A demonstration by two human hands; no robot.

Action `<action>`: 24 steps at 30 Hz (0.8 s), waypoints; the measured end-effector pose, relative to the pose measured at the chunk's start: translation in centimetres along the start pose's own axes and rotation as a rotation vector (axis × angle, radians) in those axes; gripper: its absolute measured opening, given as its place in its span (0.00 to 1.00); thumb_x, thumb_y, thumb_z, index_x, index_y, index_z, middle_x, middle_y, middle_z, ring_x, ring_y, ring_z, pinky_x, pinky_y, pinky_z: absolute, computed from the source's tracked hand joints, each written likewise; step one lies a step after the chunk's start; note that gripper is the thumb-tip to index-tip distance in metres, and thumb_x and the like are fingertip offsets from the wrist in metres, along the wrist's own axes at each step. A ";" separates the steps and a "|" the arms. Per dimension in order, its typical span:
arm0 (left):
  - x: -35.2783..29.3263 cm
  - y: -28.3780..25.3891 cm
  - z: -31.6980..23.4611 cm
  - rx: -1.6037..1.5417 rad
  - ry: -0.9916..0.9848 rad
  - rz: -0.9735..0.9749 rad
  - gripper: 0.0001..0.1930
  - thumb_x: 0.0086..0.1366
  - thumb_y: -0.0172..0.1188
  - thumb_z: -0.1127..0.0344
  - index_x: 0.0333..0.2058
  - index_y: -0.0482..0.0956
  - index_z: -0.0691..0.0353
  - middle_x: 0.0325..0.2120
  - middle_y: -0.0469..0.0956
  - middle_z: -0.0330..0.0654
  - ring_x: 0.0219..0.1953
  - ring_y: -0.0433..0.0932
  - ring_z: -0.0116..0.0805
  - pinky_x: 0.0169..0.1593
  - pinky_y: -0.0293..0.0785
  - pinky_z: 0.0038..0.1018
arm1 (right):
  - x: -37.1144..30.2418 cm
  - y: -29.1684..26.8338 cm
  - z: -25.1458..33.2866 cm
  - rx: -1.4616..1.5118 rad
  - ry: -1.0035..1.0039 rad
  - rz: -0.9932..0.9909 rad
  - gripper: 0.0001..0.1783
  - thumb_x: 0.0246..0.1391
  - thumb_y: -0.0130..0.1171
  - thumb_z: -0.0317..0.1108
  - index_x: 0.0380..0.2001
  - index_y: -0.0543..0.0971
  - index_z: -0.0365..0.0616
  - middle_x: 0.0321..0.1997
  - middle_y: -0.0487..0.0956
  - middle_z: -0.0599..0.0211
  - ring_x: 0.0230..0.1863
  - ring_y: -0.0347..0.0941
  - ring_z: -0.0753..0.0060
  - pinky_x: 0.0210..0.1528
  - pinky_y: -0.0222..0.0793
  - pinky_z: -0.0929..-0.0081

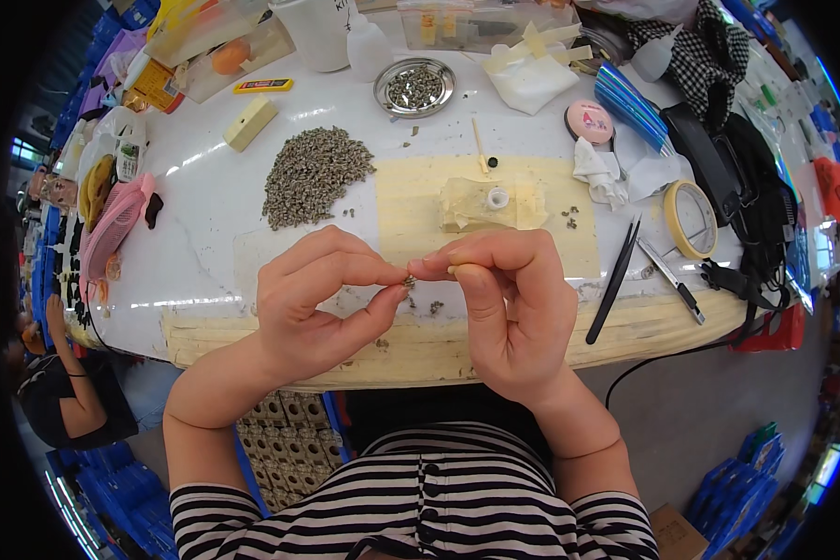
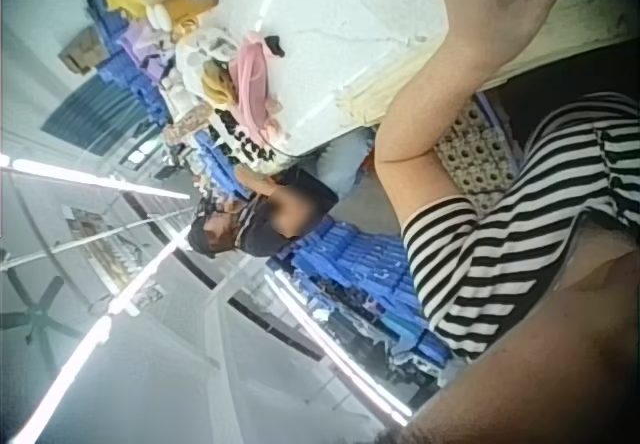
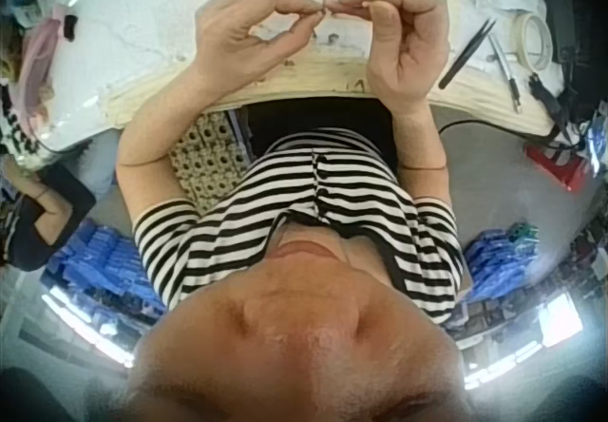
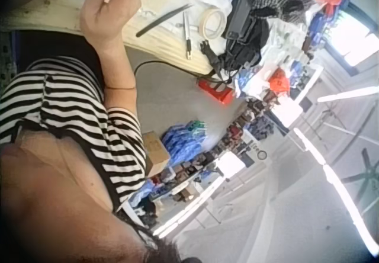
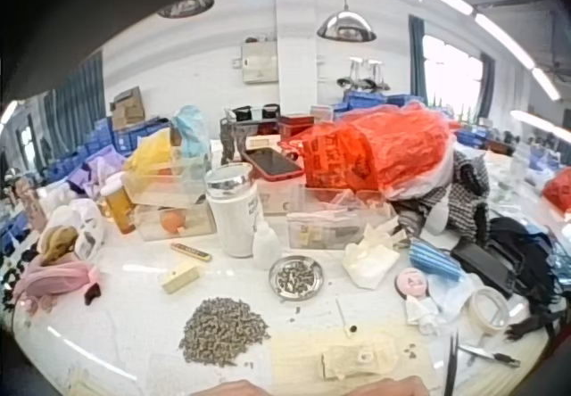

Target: The person assembles a small wooden toy by hand, picking up small metal components from a pile and inserting them into holes in the toy's frame.

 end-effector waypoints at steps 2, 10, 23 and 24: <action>0.0 0.0 0.0 0.002 -0.002 0.000 0.11 0.49 0.70 0.81 0.33 0.84 0.65 0.27 0.80 0.42 0.28 0.79 0.31 0.30 0.73 0.23 | -0.1 0.0 0.0 -0.010 -0.007 0.009 0.07 0.70 0.47 0.28 0.44 0.66 0.34 0.41 0.80 0.53 0.43 0.82 0.66 0.47 0.78 0.75; 0.0 0.0 0.1 0.007 -0.003 0.003 0.11 0.49 0.70 0.81 0.33 0.84 0.65 0.27 0.80 0.41 0.28 0.79 0.31 0.30 0.73 0.23 | -0.1 -0.1 0.6 -0.018 -0.078 -0.017 0.06 0.70 0.46 0.28 0.44 0.66 0.35 0.41 0.80 0.52 0.44 0.81 0.65 0.48 0.77 0.74; 0.1 0.0 -0.1 0.012 0.004 0.003 0.11 0.49 0.69 0.82 0.33 0.85 0.66 0.27 0.80 0.42 0.28 0.79 0.30 0.30 0.73 0.22 | 2.6 -3.7 2.6 -0.922 -0.289 -0.222 0.05 0.55 0.64 0.23 0.35 0.79 0.38 0.36 0.80 0.61 0.36 0.75 0.60 0.39 0.70 0.70; 0.1 0.0 0.0 0.008 0.001 0.001 0.11 0.49 0.69 0.82 0.33 0.85 0.66 0.27 0.80 0.42 0.28 0.79 0.30 0.30 0.72 0.22 | 2.6 -3.5 2.4 -0.960 -0.288 -0.191 0.06 0.55 0.65 0.24 0.36 0.80 0.38 0.36 0.80 0.61 0.36 0.75 0.60 0.39 0.70 0.69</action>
Point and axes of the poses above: each hand's wrist, its own x-axis towards the middle knuckle, its own y-axis out of the palm, z = x × y, the point moved 8 cm from there along x, towards the middle knuckle
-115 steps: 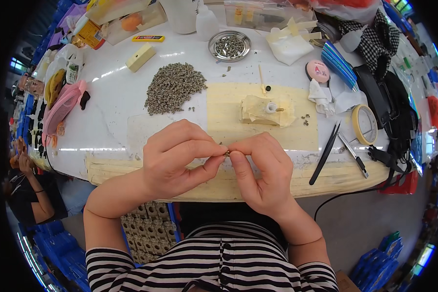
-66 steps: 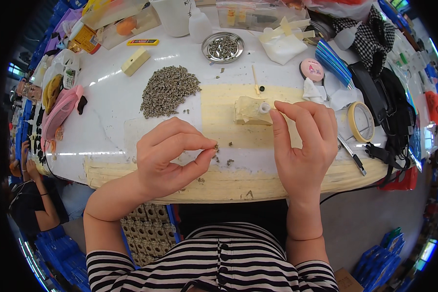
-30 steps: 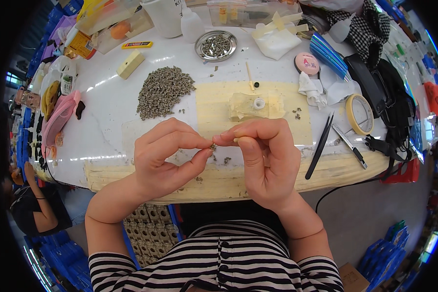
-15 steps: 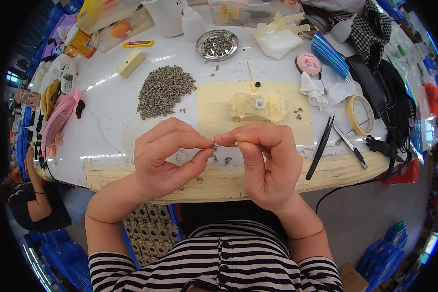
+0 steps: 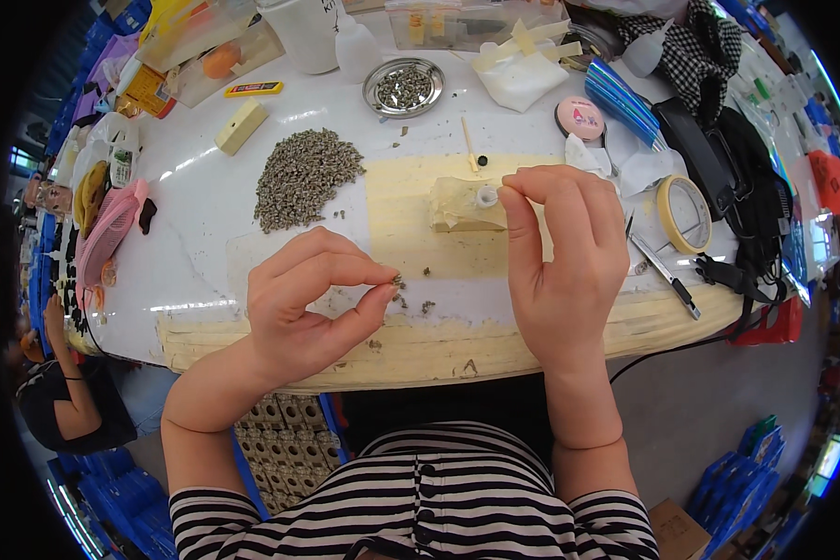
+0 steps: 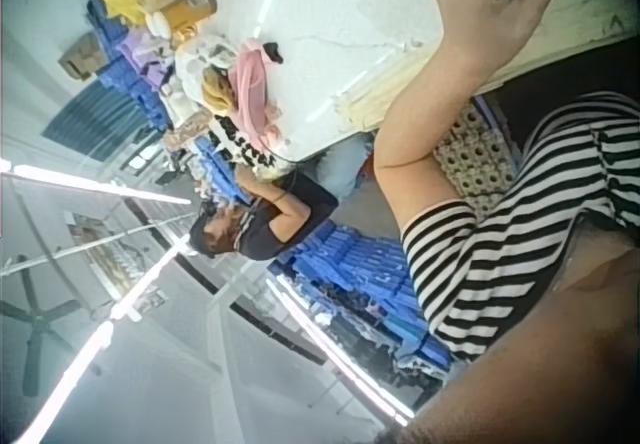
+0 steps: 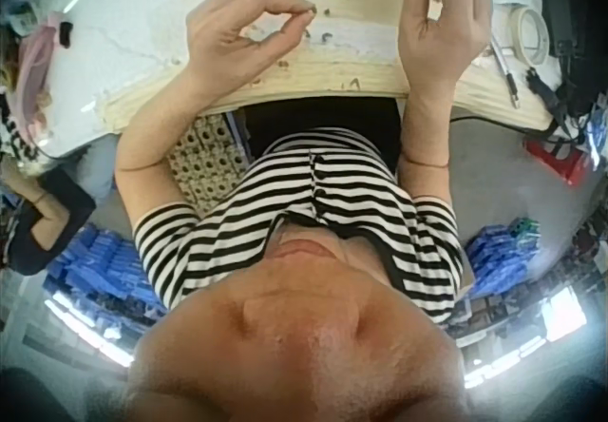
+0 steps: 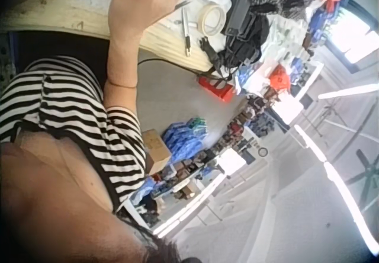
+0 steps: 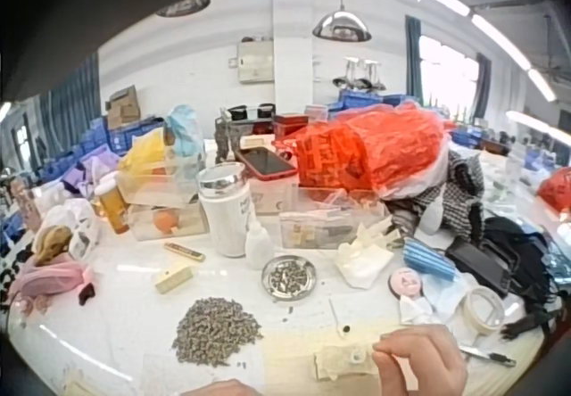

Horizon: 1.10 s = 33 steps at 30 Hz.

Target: The person assembles a small wooden toy by hand, picking up small metal components from a pile and inserting them into holes in the toy's frame.

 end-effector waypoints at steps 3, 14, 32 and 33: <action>0.1 -0.2 -0.1 0.001 0.014 -0.013 0.11 0.49 0.69 0.82 0.34 0.85 0.66 0.27 0.80 0.42 0.28 0.79 0.30 0.30 0.72 0.22 | 0.1 0.4 0.4 -0.047 0.006 0.022 0.09 0.54 0.66 0.26 0.40 0.81 0.39 0.37 0.80 0.61 0.39 0.75 0.60 0.41 0.70 0.69; -0.2 -0.4 -0.3 -0.004 0.068 -0.039 0.14 0.48 0.70 0.83 0.36 0.85 0.66 0.29 0.80 0.42 0.29 0.78 0.31 0.30 0.73 0.23 | -3.4 4.3 2.3 0.801 0.360 0.440 0.05 0.57 0.63 0.26 0.36 0.81 0.36 0.32 0.79 0.64 0.32 0.73 0.71 0.35 0.68 0.75; 0.0 -0.3 -0.5 0.087 0.080 -0.053 0.13 0.46 0.71 0.81 0.33 0.84 0.65 0.26 0.79 0.41 0.28 0.78 0.32 0.29 0.72 0.24 | -3.0 1.7 4.1 0.346 -0.028 0.155 0.16 0.42 0.72 0.21 0.38 0.85 0.41 0.31 0.80 0.66 0.30 0.74 0.66 0.31 0.69 0.73; -0.1 -0.3 -0.5 0.086 0.086 -0.055 0.13 0.46 0.71 0.81 0.33 0.84 0.65 0.27 0.79 0.41 0.28 0.78 0.32 0.29 0.72 0.24 | -3.1 1.8 4.0 0.367 -0.009 0.164 0.15 0.43 0.71 0.22 0.38 0.85 0.40 0.31 0.80 0.66 0.30 0.74 0.66 0.31 0.69 0.73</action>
Point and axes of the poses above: each hand's wrist, its own x-axis towards the middle knuckle, its own y-axis out of the palm, z = x × y, the point moved 8 cm from there along x, towards the middle knuckle
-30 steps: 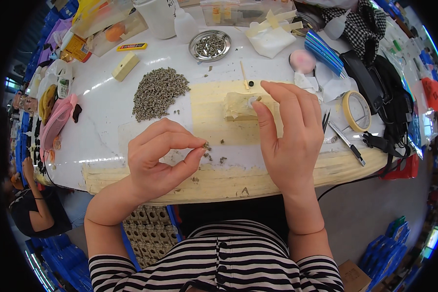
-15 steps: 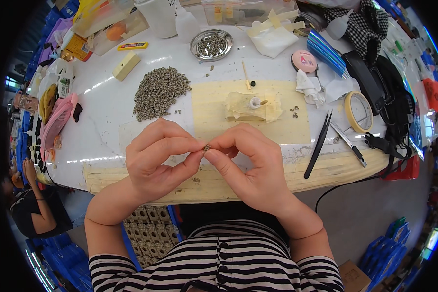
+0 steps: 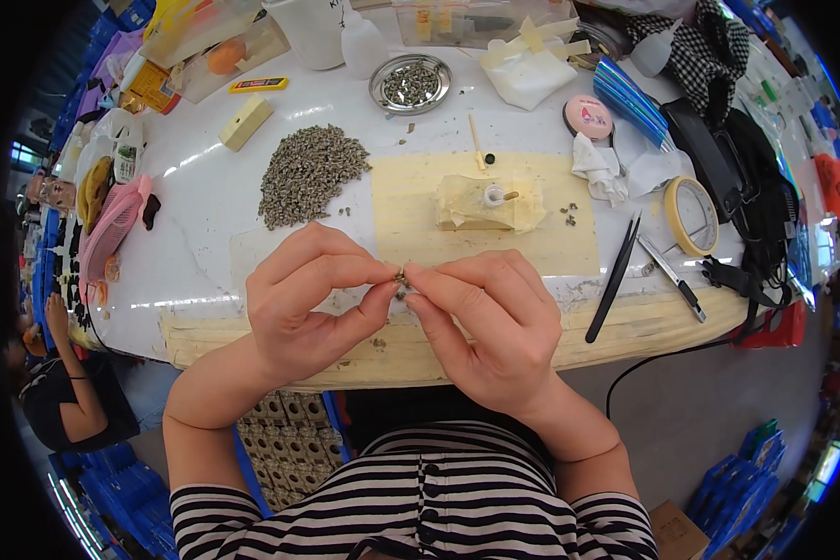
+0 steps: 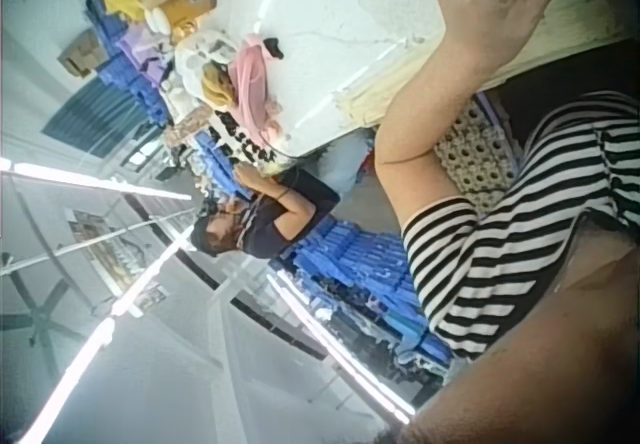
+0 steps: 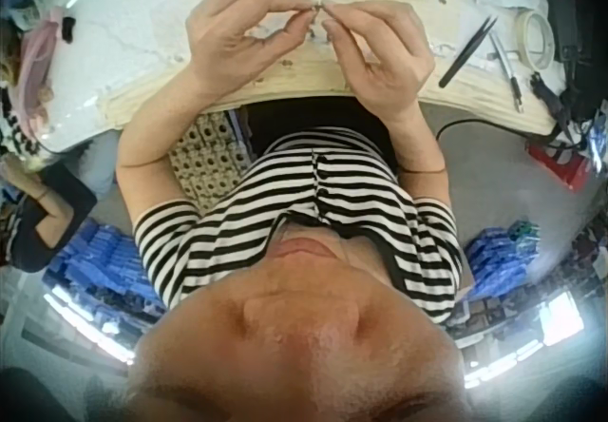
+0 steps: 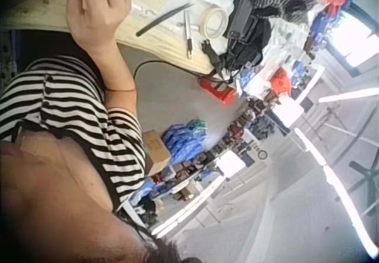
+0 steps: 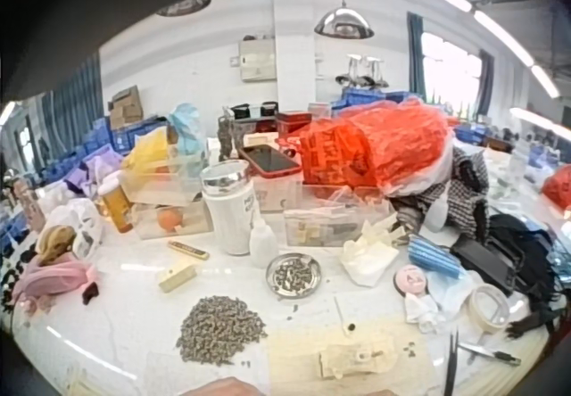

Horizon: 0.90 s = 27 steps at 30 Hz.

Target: The person assembles a small wooden toy by hand, picking up small metal components from a pile and inserting them into holes in the toy's frame.

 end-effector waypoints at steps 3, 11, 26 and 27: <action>-0.1 0.1 0.0 -0.025 0.016 -0.003 0.14 0.46 0.71 0.81 0.34 0.85 0.65 0.27 0.79 0.41 0.28 0.78 0.32 0.28 0.72 0.24 | -0.1 0.4 -0.8 0.119 0.104 0.033 0.13 0.45 0.70 0.22 0.38 0.85 0.39 0.31 0.80 0.64 0.30 0.74 0.66 0.32 0.70 0.74; -0.4 0.3 -0.3 -0.044 0.057 0.027 0.15 0.45 0.71 0.81 0.34 0.85 0.63 0.27 0.79 0.39 0.27 0.77 0.32 0.27 0.71 0.24 | -0.7 1.0 -2.5 0.371 0.294 0.099 0.09 0.46 0.70 0.21 0.33 0.83 0.37 0.29 0.80 0.62 0.30 0.75 0.66 0.33 0.69 0.75; -0.3 0.1 -0.2 -0.015 0.039 -0.005 0.14 0.45 0.72 0.81 0.33 0.85 0.63 0.26 0.79 0.39 0.27 0.77 0.32 0.27 0.72 0.24 | -0.4 0.5 -1.3 0.208 0.180 0.023 0.09 0.47 0.70 0.22 0.34 0.83 0.38 0.31 0.81 0.64 0.30 0.75 0.69 0.32 0.71 0.76; -0.4 0.1 -0.3 -0.020 0.045 -0.003 0.14 0.45 0.72 0.81 0.33 0.85 0.63 0.26 0.79 0.39 0.27 0.77 0.32 0.27 0.72 0.24 | -0.6 0.8 -1.9 0.271 0.253 0.055 0.08 0.48 0.69 0.22 0.34 0.83 0.38 0.31 0.81 0.64 0.31 0.75 0.70 0.33 0.70 0.76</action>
Point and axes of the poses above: each hand's wrist, its own x-axis towards the middle knuckle, its own y-axis out of the palm, z = x × y, the point moved 8 cm from there along x, towards the middle knuckle
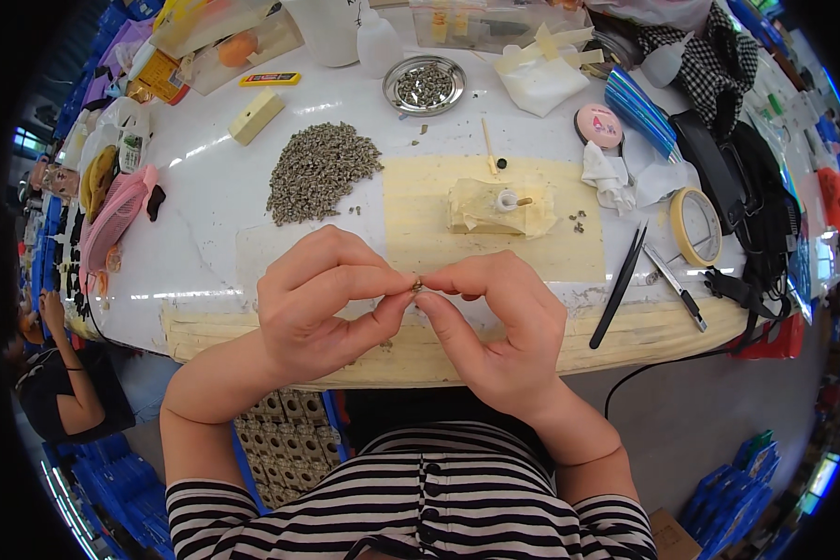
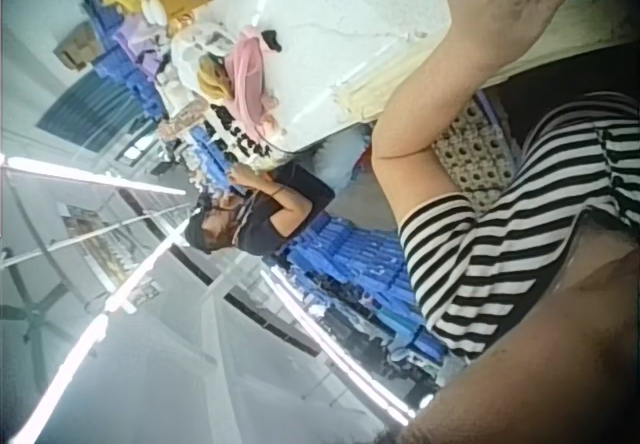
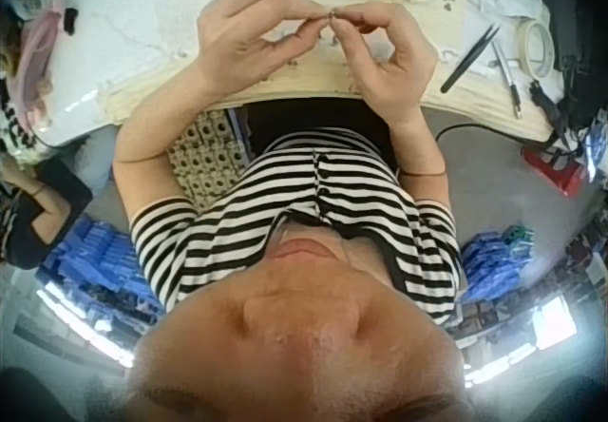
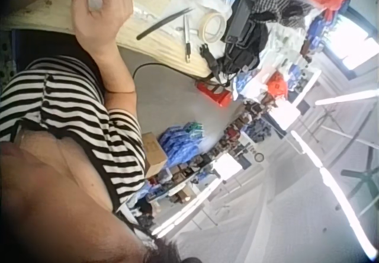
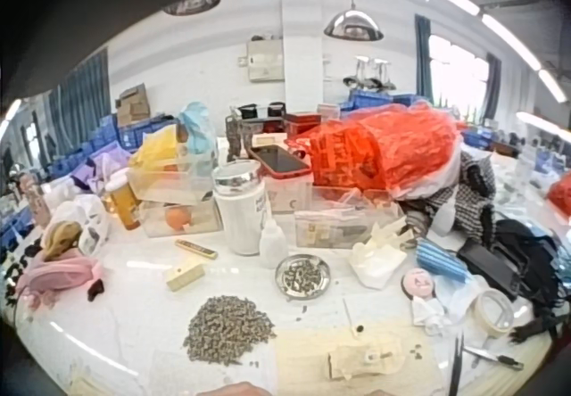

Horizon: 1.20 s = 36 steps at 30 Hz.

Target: The person assembles a small wooden toy by hand, picking up small metal components from a pile and inserting them into holes in the toy's frame.

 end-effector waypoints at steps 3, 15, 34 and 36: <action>0.0 0.0 -0.1 -0.019 0.026 0.001 0.15 0.45 0.72 0.81 0.34 0.85 0.63 0.26 0.79 0.39 0.27 0.77 0.32 0.26 0.71 0.24 | -0.4 0.6 -1.3 0.176 0.158 0.068 0.05 0.52 0.67 0.23 0.33 0.82 0.37 0.31 0.81 0.64 0.30 0.75 0.72 0.34 0.70 0.76; 0.0 0.4 0.0 -0.006 0.007 0.019 0.15 0.43 0.72 0.81 0.33 0.85 0.63 0.26 0.78 0.39 0.26 0.76 0.32 0.26 0.70 0.24 | -0.5 0.0 2.9 -0.238 -0.324 -0.100 0.12 0.42 0.72 0.20 0.33 0.83 0.40 0.31 0.82 0.63 0.29 0.76 0.65 0.31 0.70 0.74; -0.2 0.7 -0.4 -0.014 0.060 0.055 0.16 0.42 0.72 0.80 0.34 0.85 0.62 0.26 0.78 0.38 0.26 0.76 0.32 0.27 0.71 0.25 | -0.5 -0.2 1.0 -0.022 -0.164 -0.079 0.09 0.45 0.69 0.20 0.31 0.81 0.39 0.29 0.80 0.63 0.30 0.76 0.65 0.33 0.70 0.75; -0.1 0.6 -0.3 -0.017 0.051 0.045 0.16 0.43 0.72 0.80 0.34 0.85 0.62 0.26 0.78 0.38 0.26 0.76 0.32 0.27 0.71 0.25 | -0.4 -0.1 1.4 -0.045 -0.213 -0.083 0.10 0.44 0.70 0.19 0.31 0.81 0.39 0.29 0.81 0.63 0.30 0.76 0.65 0.32 0.70 0.74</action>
Point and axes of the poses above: each hand's wrist, its own x-axis towards the middle knuckle, its own y-axis out of the palm, z = x × y, the point moved 8 cm from there along x, towards the middle knuckle
